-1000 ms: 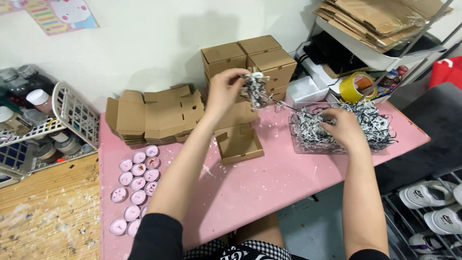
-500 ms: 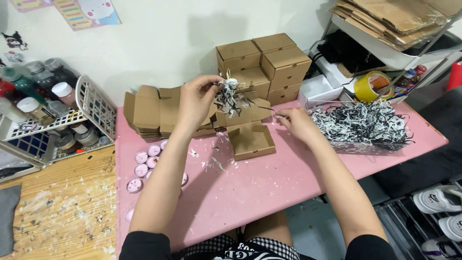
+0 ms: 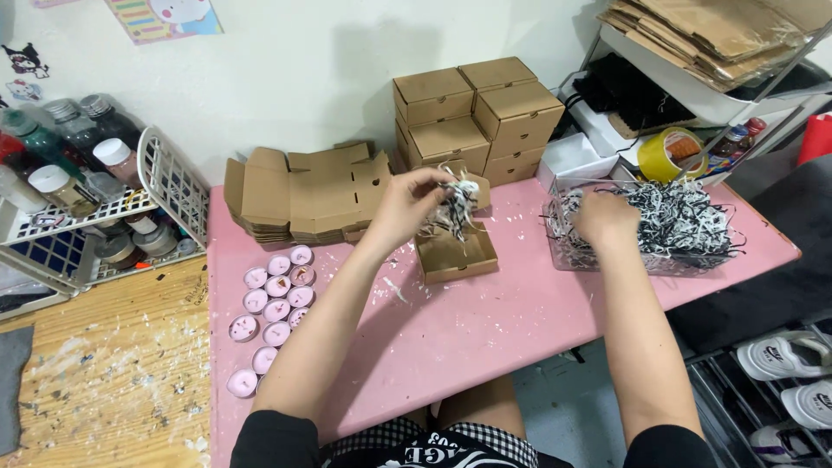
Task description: The person is packing small pink candles into boxes with shredded paper and plastic sleeves.
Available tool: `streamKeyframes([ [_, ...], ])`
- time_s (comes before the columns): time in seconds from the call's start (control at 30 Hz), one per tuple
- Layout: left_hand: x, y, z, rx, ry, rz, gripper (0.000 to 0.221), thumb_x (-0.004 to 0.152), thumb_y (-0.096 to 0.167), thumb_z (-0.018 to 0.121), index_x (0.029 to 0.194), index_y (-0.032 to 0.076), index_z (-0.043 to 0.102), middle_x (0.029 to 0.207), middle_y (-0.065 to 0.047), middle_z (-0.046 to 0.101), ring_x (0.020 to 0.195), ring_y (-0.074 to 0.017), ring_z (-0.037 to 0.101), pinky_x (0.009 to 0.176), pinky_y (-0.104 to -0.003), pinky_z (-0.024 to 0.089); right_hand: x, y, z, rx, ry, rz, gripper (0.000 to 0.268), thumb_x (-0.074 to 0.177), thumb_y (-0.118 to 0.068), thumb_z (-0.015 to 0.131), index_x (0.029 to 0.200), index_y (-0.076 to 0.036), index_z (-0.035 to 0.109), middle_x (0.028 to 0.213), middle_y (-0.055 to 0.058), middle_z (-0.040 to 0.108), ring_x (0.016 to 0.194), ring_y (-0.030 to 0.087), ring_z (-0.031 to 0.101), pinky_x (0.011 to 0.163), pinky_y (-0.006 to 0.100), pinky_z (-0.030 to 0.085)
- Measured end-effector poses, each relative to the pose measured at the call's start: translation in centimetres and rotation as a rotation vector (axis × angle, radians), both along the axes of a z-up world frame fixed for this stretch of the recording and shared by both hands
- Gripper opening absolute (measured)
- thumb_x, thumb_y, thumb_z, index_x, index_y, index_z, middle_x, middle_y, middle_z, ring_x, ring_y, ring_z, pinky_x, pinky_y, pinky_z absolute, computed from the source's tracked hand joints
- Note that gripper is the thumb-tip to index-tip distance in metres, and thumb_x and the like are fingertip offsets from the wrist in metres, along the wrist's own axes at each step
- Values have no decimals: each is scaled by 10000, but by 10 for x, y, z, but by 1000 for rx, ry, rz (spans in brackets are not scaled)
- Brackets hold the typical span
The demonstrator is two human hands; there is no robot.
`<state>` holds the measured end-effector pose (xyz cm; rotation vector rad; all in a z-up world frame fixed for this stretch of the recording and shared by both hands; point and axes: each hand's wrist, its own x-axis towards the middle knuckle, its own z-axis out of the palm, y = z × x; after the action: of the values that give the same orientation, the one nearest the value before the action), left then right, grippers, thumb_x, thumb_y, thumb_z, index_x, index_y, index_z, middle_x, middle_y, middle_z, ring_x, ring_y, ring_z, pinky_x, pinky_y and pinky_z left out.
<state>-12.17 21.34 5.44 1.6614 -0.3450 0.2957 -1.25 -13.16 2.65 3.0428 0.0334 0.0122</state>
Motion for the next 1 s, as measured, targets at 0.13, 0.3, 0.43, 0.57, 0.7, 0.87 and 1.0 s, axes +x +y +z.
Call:
streamKeyframes([
  [0.13,3,-17,-16,1,-37,-87,189,957,-27,656,1128,12,723,1110,-56,755,985,-81,685,878,-253,570,-58,25,45,-101,-145,126,500,886,-397,737,1326,-172,666,1381,172,591,1347,376,494,1067,575,424],
  [0.3,14,-36,-42,-94,65,-147,181,979,4,658,1148,28,716,1062,-28,756,964,-73,685,868,-253,571,-104,86,54,1267,105,810,1135,685,-91,879,1627,-91,247,1625,104,299,1471,253,314,1134,483,357],
  [0.43,3,-29,-39,-18,74,-79,169,979,35,673,1138,40,733,1010,-51,768,905,-91,679,813,-275,568,-60,99,-16,1371,526,573,646,839,-56,790,1431,-95,534,1229,112,682,1053,204,702,912,409,585],
  [0.57,-12,-9,-36,385,33,193,197,923,107,718,1114,125,757,989,-97,777,878,-187,729,779,-330,572,-40,108,-28,1096,427,700,353,887,-111,796,1229,-67,720,1104,89,765,958,152,705,857,335,579],
  [0.7,-25,6,-40,808,62,254,306,810,191,764,1115,190,740,1058,-100,759,979,-297,712,785,-429,554,-53,122,-7,477,84,830,328,760,-157,851,1074,-106,771,1059,96,667,1095,292,603,972,422,488],
  [0.87,-23,16,-52,921,51,365,443,837,211,757,1243,113,611,1177,-174,677,1048,-367,659,810,-499,536,-61,126,12,414,37,816,427,721,-151,836,1134,-111,732,1133,98,622,1185,323,526,1014,477,439],
  [1.0,-16,25,-76,958,217,321,437,876,95,673,1295,84,548,1195,-208,664,1076,-393,654,844,-513,540,-57,132,-11,229,170,882,436,756,-136,818,1181,-171,725,1201,46,616,1252,269,496,1091,498,364],
])
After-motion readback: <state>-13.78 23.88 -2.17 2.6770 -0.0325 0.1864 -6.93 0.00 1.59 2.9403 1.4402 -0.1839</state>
